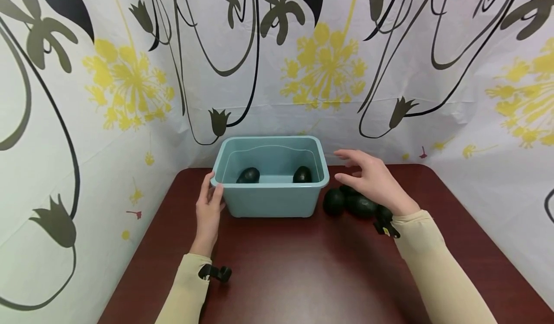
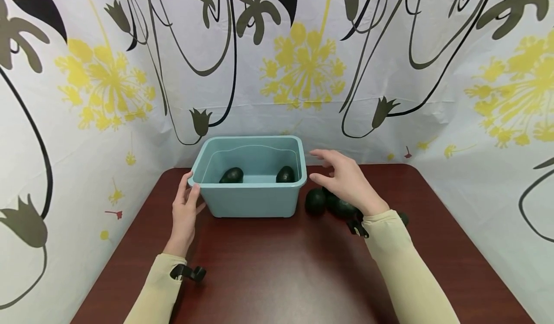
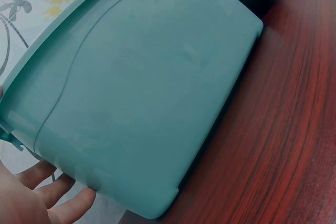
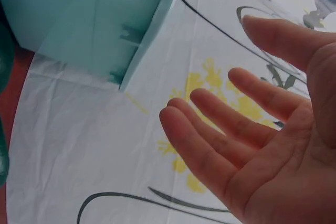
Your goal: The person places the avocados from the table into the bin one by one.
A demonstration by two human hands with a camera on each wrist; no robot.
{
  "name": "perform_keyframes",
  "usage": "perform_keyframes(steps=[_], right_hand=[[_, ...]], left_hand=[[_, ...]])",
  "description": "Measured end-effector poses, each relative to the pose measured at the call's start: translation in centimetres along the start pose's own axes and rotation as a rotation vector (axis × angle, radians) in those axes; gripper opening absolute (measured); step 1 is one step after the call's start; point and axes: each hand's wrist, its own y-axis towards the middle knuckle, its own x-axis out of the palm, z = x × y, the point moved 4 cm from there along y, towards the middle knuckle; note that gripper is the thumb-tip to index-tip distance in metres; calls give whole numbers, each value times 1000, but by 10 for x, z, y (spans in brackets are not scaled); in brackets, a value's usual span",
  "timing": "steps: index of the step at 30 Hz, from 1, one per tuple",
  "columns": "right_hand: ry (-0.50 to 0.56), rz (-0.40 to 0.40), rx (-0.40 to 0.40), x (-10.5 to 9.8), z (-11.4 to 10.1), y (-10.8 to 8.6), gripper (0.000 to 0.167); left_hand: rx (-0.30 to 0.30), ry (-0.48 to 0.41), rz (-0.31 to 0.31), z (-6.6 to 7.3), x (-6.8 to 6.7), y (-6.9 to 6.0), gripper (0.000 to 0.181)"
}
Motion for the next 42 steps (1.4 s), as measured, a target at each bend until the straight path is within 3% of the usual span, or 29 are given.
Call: perform_keyframes(steps=[9,21,34,42], right_hand=[[-54,-27,86,13,30,-3,60],[-149,-123,125,34,63,-21,56],[-275,-163,136,48,83,-45,53],[-319,-134,101,53,89,-51,50]], left_hand=[[-12,-2,-25,26,3,-12,55],[-7,-3,-24,27,4,-14,55],[8,9,-21,27,4,-13,56],[8,1,-25,26,5,-14,57]])
